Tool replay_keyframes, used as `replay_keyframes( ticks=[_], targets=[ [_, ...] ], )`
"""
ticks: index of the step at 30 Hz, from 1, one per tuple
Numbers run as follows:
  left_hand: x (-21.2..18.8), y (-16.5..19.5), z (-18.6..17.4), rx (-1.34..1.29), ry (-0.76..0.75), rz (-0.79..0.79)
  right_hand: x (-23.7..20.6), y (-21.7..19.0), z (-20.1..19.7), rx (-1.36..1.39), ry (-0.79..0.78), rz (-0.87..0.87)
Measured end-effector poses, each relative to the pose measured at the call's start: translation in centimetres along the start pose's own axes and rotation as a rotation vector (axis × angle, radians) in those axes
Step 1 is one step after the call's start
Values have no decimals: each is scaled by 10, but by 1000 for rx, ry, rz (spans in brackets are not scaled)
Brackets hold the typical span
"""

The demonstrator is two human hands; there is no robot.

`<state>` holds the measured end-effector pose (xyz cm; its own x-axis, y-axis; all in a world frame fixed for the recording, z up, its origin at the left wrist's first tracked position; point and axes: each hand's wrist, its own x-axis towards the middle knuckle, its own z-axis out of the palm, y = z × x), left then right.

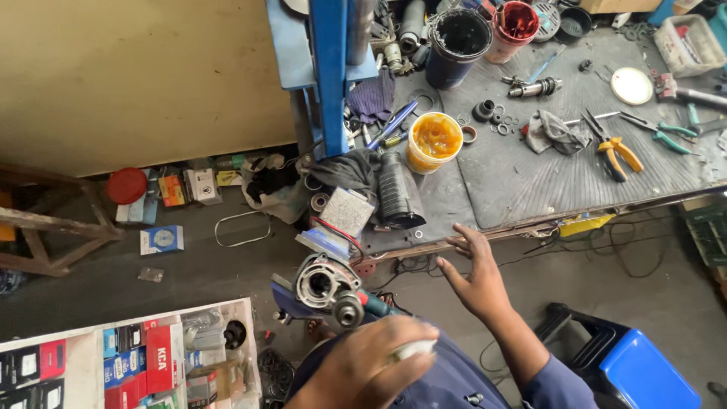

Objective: The person assembles a small electric motor by inserting a cylindrical metal component into the motor housing, then applies grease to the internal bearings using a small brush. The person rotates the component to spread the grease and continues to adjust the assembly.

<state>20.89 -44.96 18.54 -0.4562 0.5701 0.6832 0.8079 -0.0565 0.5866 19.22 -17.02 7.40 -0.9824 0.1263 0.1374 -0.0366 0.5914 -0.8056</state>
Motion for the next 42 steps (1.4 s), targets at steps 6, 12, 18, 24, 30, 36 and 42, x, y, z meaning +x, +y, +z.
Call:
replay_keyframes(
  ticks=[6,12,18,24,30,36,42],
  targets=[
    [41,-21,72,186,-266,-433,14,30,-41,-139,78,15],
    [102,-96,162,495,-480,-722,31,33,-72,-161,177,-54],
    [141,-162,208,762,-404,-837,89,15,-120,-366,314,-51],
    [147,-170,213,873,-410,-842,149,7,-176,-767,407,-116],
    [134,-151,217,752,-274,-759,160,32,-193,-744,421,-148],
    [136,-124,216,522,48,-390,130,59,-181,45,557,41],
    [154,-103,222,157,256,-269,22,23,-127,1368,75,260]
  ],
)
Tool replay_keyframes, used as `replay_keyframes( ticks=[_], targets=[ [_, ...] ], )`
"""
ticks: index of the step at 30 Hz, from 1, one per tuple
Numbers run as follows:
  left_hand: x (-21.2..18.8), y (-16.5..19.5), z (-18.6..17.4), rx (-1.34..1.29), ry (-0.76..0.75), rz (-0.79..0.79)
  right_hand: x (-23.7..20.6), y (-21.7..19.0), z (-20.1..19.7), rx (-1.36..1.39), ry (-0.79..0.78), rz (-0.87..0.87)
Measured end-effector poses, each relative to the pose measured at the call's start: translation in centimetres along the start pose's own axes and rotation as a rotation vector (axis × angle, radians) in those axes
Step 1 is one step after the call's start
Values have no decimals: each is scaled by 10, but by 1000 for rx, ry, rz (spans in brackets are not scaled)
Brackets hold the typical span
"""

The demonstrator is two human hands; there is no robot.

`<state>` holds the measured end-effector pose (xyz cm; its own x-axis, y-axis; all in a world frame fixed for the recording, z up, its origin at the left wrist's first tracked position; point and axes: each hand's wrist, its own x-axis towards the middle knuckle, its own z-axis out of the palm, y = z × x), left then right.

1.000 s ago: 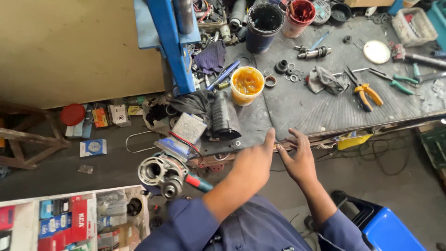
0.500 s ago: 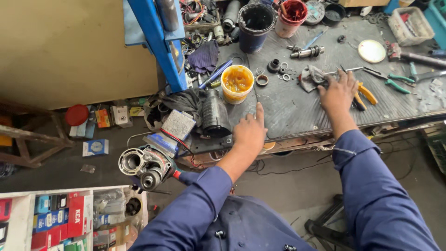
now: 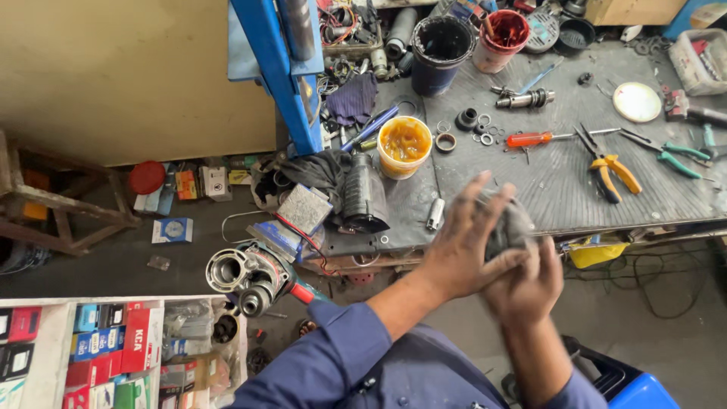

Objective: The person assembles a small electric motor by inserting a cylindrical metal component into the motor housing, then applies grease to the internal bearings using a small brush. The person rotates the component to spread the grease and continues to adjust the assembly.

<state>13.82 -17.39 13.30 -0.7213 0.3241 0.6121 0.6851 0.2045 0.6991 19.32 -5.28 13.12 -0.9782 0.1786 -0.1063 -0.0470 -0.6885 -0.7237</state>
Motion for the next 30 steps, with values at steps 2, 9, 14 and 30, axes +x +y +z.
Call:
replay_keyframes(
  ticks=[2,9,14,30],
  targets=[
    [-3,3,8,-242,123,-189,-23,12,6,135,-206,-55],
    [-10,-21,34,-643,194,-683,-33,27,-35,-276,-462,-177],
    [-15,-13,35,-1072,37,-679,-31,30,-20,-1019,117,-691],
    [-73,-13,-62,-806,-614,-385,12,1,-53,-1356,-667,-1043]
  ],
)
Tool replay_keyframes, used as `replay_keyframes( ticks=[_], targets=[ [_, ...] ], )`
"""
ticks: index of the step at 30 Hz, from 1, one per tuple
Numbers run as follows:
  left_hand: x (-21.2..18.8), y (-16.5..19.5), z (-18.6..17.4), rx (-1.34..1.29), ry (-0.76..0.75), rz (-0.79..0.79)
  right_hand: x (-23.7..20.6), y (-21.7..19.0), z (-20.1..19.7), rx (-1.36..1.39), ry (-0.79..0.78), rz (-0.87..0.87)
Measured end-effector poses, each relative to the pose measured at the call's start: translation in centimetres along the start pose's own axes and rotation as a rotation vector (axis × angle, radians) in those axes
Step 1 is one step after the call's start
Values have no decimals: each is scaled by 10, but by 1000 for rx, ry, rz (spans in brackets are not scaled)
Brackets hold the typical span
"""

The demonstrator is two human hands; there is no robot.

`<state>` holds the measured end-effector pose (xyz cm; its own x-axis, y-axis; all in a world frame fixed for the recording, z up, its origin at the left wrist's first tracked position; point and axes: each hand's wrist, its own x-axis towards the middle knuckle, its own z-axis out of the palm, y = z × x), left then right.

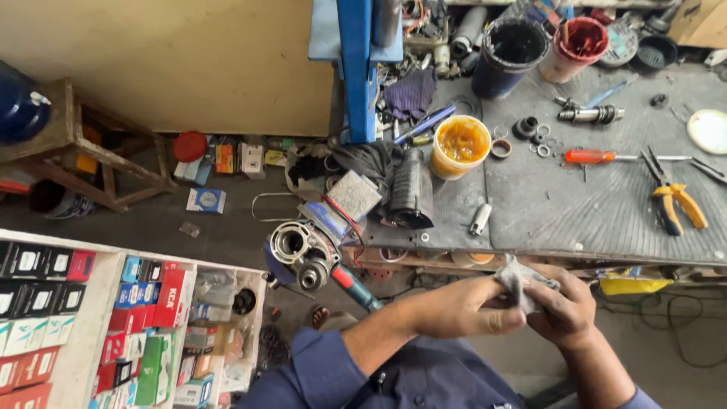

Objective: The person assembles a small electric motor by inserting a cylindrical metal component into the motor housing, then applies grease to the internal bearings using a small brush. The person rotates the component to spread the grease and continues to adjust the assembly.

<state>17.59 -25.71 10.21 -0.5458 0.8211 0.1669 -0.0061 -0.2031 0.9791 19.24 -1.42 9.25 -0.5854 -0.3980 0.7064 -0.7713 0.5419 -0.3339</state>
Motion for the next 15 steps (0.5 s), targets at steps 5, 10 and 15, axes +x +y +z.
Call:
replay_keyframes(
  ticks=[5,10,15],
  targets=[
    [-14,62,7,380,412,31,13,31,18,-293,9,116],
    [-67,106,-4,420,360,75,25,70,7,-184,174,855],
    [-115,116,-5,415,422,80,57,87,17,-1027,-425,533]
  ],
)
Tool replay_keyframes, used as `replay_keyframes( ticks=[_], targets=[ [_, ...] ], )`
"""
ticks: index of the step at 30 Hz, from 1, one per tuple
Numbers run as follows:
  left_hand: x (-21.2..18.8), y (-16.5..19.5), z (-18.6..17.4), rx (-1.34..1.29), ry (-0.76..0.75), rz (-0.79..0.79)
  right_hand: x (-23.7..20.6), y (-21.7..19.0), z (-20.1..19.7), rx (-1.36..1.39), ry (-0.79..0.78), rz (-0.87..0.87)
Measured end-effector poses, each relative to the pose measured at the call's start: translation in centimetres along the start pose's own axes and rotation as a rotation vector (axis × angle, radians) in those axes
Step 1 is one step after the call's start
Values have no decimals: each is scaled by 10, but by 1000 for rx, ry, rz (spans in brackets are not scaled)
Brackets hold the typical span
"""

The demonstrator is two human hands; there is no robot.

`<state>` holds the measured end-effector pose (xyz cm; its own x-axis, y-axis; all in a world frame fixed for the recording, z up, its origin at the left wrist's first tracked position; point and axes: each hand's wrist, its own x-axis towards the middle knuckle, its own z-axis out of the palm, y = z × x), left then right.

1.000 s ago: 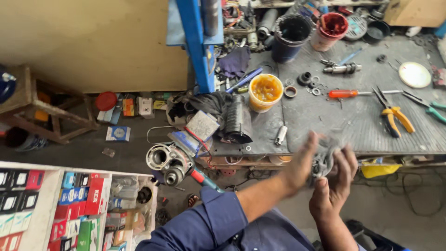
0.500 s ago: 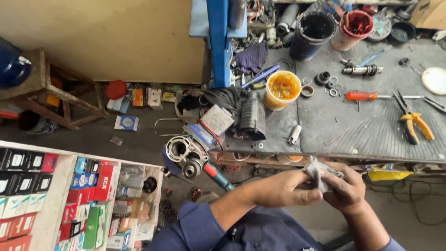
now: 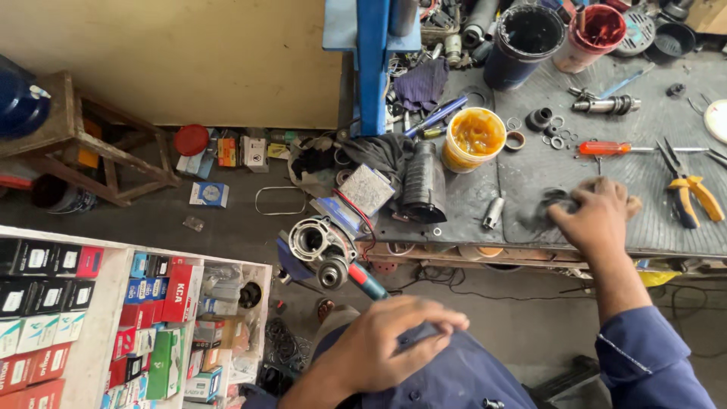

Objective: The person assembles a small electric motor by inserting a cylindrical metal component into the motor housing, then applies grease to the internal bearings using a small brush. The person rotates the component to spread the grease and continues to adjust the assembly.

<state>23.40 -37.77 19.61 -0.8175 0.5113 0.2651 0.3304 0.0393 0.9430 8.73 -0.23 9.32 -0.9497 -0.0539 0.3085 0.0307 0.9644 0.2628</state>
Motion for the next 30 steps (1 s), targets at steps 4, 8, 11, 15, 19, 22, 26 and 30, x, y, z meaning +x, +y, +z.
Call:
replay_keyframes(
  ticks=[4,8,11,15,19,22,26,30],
  targets=[
    [-34,3,-18,-73,91,-114,40,-14,-21,-209,-141,-202],
    [-62,-2,-30,161,222,-42,74,-21,-74,-127,-606,-24],
    [-77,-13,-31,119,320,35,99,-42,-112,13,-246,-167],
    [-96,-28,-32,11,391,115,159,-125,-123,253,-78,-606],
    [-119,-44,-37,7,417,174,189,-198,-119,-107,-502,-604],
    [-139,-55,-44,-70,474,175,201,-226,-125,-152,-689,-634],
    [-159,-66,-58,-73,553,198,203,-246,-122,-229,-609,-719],
    [-160,-63,-82,-47,572,217,199,-257,-120,-209,-469,-807]
  ],
)
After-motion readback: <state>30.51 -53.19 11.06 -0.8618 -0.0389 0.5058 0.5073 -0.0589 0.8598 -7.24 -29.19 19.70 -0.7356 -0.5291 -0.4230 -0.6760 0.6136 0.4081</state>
